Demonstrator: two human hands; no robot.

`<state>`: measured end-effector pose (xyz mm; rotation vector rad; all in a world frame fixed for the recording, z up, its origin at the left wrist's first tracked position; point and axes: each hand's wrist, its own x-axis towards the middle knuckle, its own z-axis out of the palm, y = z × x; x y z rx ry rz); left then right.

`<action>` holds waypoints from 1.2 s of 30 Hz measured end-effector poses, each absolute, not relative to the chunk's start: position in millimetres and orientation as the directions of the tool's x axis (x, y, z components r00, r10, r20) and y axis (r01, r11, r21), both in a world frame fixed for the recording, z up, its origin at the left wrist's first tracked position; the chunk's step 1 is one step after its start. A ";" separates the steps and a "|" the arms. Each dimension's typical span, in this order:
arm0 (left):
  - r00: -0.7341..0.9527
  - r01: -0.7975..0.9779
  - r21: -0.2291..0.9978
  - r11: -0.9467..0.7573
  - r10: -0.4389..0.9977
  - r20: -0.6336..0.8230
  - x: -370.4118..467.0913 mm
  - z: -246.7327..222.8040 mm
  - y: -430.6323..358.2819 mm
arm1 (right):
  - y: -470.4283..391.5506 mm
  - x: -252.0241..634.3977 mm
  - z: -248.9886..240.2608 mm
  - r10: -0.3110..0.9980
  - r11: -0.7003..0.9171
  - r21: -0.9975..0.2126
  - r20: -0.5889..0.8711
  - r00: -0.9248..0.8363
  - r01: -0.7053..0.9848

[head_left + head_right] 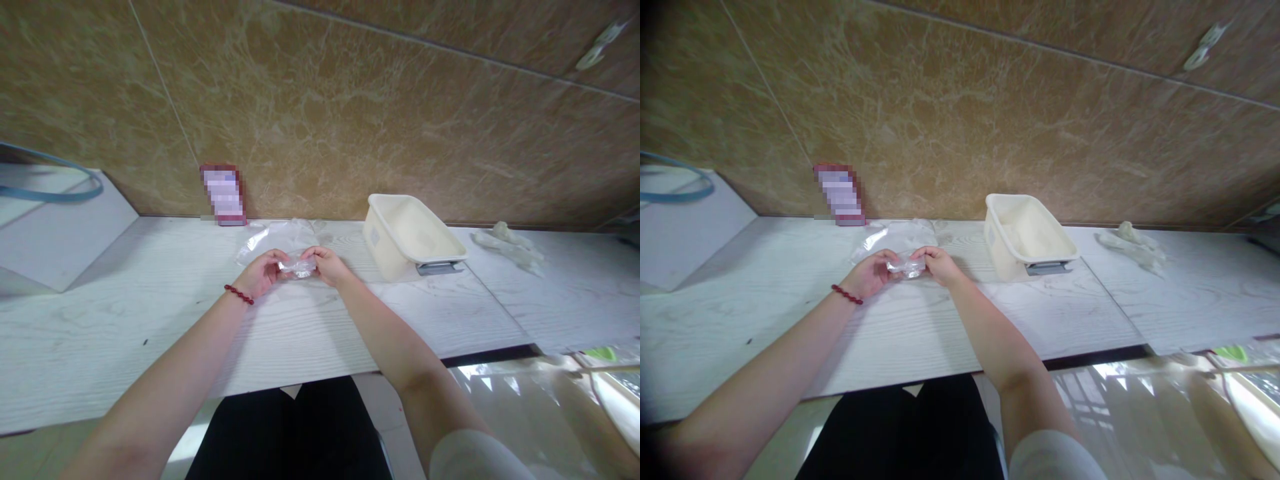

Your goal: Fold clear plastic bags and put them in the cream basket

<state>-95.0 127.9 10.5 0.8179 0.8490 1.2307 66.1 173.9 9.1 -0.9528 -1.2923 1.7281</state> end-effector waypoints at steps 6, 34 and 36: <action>0.037 -0.428 0.900 0.083 0.997 -0.074 -91.2 6.8 130.2 | 177.4 66.5 3.2 0.905 -0.027 -0.993 0.023 -0.426 -0.111; -0.131 -0.343 0.939 -0.002 0.990 -0.046 -75.4 8.9 126.3 | 182.5 61.5 -5.8 0.950 -0.067 -0.976 0.001 -0.312 -0.207; -0.152 -0.314 0.949 -0.039 0.988 -0.010 -75.3 7.0 126.9 | 180.4 61.5 -4.1 0.946 -0.056 -0.984 0.001 -0.324 -0.168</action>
